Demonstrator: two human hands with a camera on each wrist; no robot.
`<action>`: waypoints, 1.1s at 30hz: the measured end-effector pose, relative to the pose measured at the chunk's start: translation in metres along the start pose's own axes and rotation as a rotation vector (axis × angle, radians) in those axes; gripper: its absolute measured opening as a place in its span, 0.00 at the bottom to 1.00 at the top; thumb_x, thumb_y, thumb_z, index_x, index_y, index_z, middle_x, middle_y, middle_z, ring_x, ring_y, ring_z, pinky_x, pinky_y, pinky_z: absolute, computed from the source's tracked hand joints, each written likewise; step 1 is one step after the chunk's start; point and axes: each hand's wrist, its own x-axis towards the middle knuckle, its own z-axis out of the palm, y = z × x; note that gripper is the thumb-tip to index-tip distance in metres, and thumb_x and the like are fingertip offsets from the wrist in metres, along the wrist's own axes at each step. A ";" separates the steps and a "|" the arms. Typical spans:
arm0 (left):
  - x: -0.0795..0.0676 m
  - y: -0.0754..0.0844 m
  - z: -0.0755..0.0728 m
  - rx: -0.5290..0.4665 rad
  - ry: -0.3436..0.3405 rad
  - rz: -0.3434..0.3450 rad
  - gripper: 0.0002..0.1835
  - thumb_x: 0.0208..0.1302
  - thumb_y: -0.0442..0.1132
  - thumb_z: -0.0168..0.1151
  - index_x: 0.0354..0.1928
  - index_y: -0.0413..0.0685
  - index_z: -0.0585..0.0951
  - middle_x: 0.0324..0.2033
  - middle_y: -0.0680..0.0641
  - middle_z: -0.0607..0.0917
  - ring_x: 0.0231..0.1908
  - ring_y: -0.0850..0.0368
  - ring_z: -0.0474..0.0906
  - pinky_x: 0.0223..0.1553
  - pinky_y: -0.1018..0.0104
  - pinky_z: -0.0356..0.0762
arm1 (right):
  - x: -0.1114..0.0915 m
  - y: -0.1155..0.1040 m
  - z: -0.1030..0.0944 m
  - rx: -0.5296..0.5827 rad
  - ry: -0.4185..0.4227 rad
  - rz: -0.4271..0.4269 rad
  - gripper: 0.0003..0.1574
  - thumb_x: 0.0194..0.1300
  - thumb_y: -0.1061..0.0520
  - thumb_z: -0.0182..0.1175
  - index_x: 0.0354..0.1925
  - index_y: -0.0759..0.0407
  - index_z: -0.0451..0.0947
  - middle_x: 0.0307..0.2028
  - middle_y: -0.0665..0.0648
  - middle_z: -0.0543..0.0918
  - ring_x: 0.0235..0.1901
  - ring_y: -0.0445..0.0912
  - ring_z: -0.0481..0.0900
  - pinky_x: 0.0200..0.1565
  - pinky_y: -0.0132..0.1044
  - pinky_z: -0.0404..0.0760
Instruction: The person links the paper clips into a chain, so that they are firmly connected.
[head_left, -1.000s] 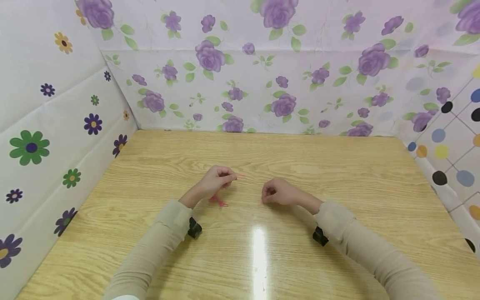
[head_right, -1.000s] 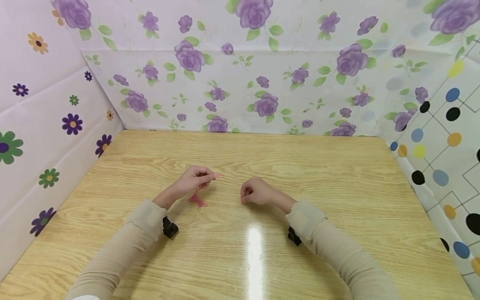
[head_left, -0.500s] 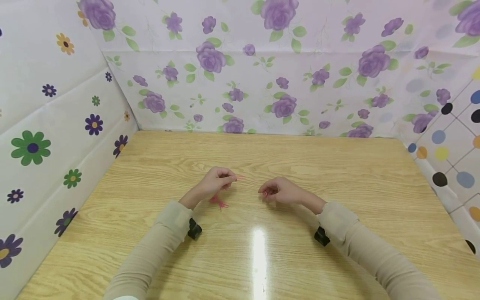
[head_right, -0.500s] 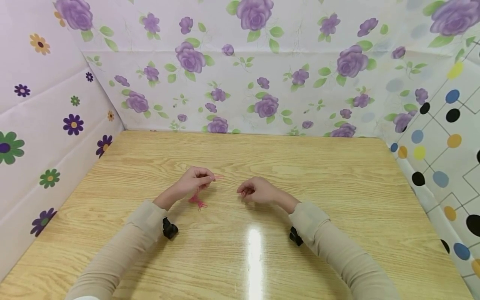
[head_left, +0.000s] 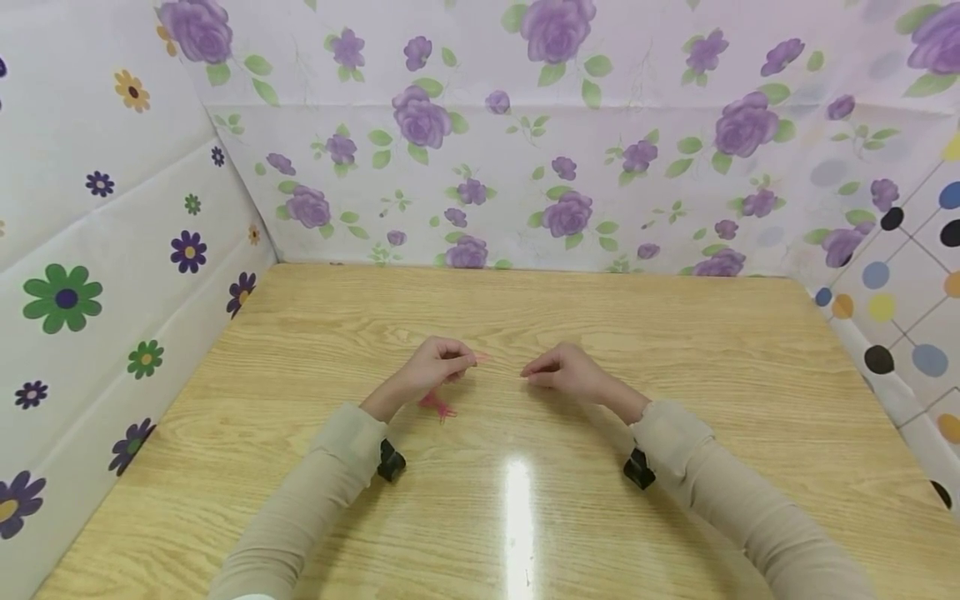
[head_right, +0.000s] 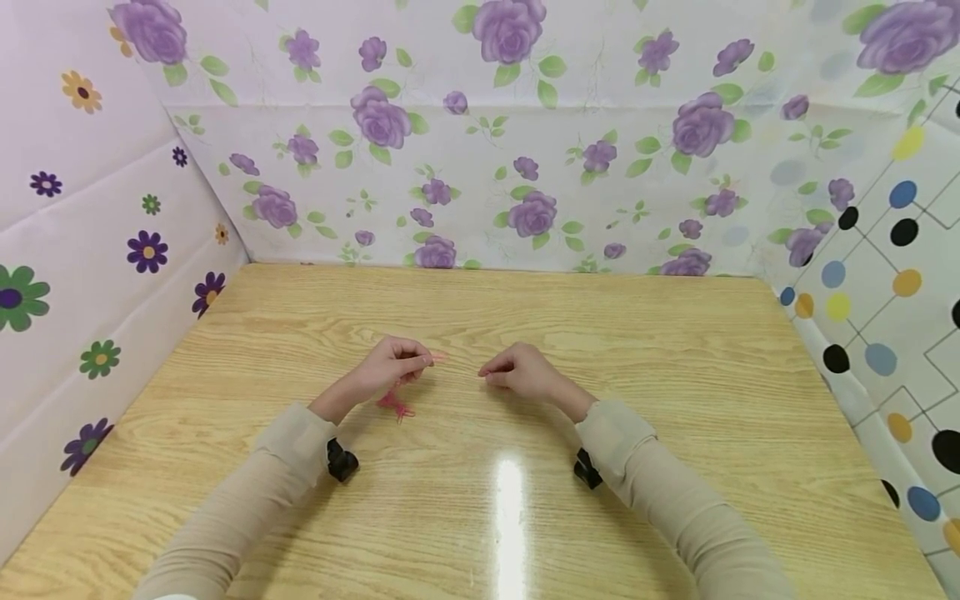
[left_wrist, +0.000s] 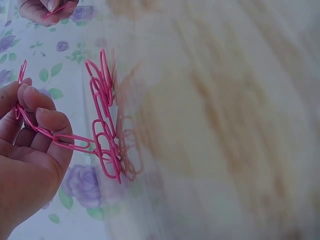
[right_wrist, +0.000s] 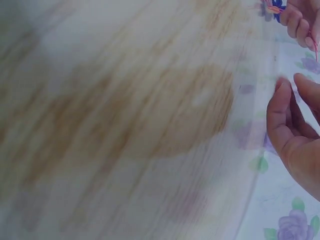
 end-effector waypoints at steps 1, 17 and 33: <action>0.000 0.000 0.000 0.003 -0.004 0.005 0.15 0.66 0.33 0.52 0.39 0.21 0.75 0.16 0.48 0.69 0.17 0.60 0.59 0.23 0.65 0.60 | 0.000 0.000 0.000 -0.002 0.000 -0.007 0.12 0.61 0.63 0.58 0.43 0.65 0.81 0.42 0.60 0.82 0.38 0.45 0.79 0.35 0.33 0.77; 0.000 0.004 0.001 0.027 -0.029 0.029 0.15 0.66 0.34 0.52 0.39 0.22 0.75 0.16 0.48 0.68 0.16 0.59 0.57 0.22 0.67 0.59 | 0.007 -0.013 0.008 -0.067 0.221 0.053 0.02 0.52 0.65 0.66 0.28 0.64 0.82 0.25 0.53 0.82 0.23 0.41 0.76 0.26 0.32 0.75; 0.009 0.004 0.007 0.010 -0.056 0.054 0.14 0.67 0.33 0.49 0.36 0.22 0.74 0.18 0.47 0.70 0.16 0.61 0.59 0.19 0.71 0.59 | 0.017 -0.019 0.019 -0.075 0.305 -0.062 0.03 0.52 0.64 0.66 0.25 0.63 0.81 0.24 0.54 0.82 0.24 0.42 0.78 0.28 0.32 0.77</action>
